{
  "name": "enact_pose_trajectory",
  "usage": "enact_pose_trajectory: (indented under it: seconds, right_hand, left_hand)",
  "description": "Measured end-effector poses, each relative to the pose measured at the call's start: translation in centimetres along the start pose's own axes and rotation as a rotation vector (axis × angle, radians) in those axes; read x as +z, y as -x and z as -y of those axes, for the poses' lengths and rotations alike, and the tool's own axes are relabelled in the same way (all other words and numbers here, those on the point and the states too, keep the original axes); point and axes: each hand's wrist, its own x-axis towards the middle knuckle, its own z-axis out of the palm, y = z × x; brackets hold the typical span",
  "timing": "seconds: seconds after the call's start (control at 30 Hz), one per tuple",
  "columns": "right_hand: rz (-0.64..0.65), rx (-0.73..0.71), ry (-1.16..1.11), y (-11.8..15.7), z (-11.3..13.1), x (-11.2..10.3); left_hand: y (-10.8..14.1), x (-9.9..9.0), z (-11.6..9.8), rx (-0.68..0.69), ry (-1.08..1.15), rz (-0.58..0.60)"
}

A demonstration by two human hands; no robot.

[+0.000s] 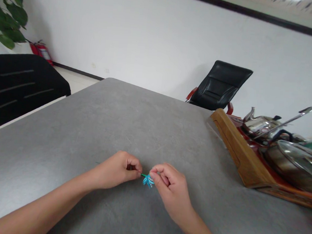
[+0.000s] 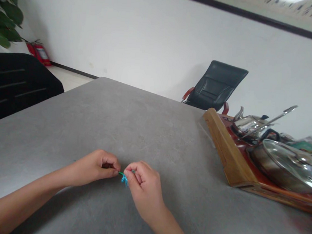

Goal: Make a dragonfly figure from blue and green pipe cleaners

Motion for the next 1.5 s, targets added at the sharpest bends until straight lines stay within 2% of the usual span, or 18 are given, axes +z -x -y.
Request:
enact_pose_trajectory:
  seconds: [0.13,0.23,0.4,0.57,0.73,0.97,1.23,1.5]
  right_hand:
    - [-0.005,-0.116,0.113,0.3,0.1,0.1]
    - [0.002,-0.110,0.144,0.5,-0.1,0.3]
    - [0.004,0.033,0.059,0.5,-0.4,1.0]
    - [0.037,0.227,-0.209,0.2,-1.1,1.6]
    - [0.059,0.334,-0.445,-0.3,-2.0,1.9]
    - [0.104,0.461,-0.641,-0.4,-2.6,2.3]
    - [0.090,0.520,-0.712,-0.8,-2.6,2.2]
    - [0.098,0.529,-0.688,-1.0,-3.0,1.9]
  left_hand:
    - [-0.3,0.0,0.3,-0.021,0.071,-0.140]
    - [-0.4,-0.1,0.3,0.002,0.165,-0.200]
    - [-0.5,-0.3,-0.3,-0.025,0.273,-0.256]
    - [-0.3,-0.5,-0.9,-0.104,0.369,-0.280]
    - [-0.2,-0.5,-1.2,-0.147,0.410,-0.278]
    - [-0.2,-0.6,-1.3,-0.152,0.484,-0.308]
    - [0.0,-0.7,-1.2,-0.122,0.518,-0.230]
    - [0.2,-0.5,-0.8,-0.048,0.477,0.025]
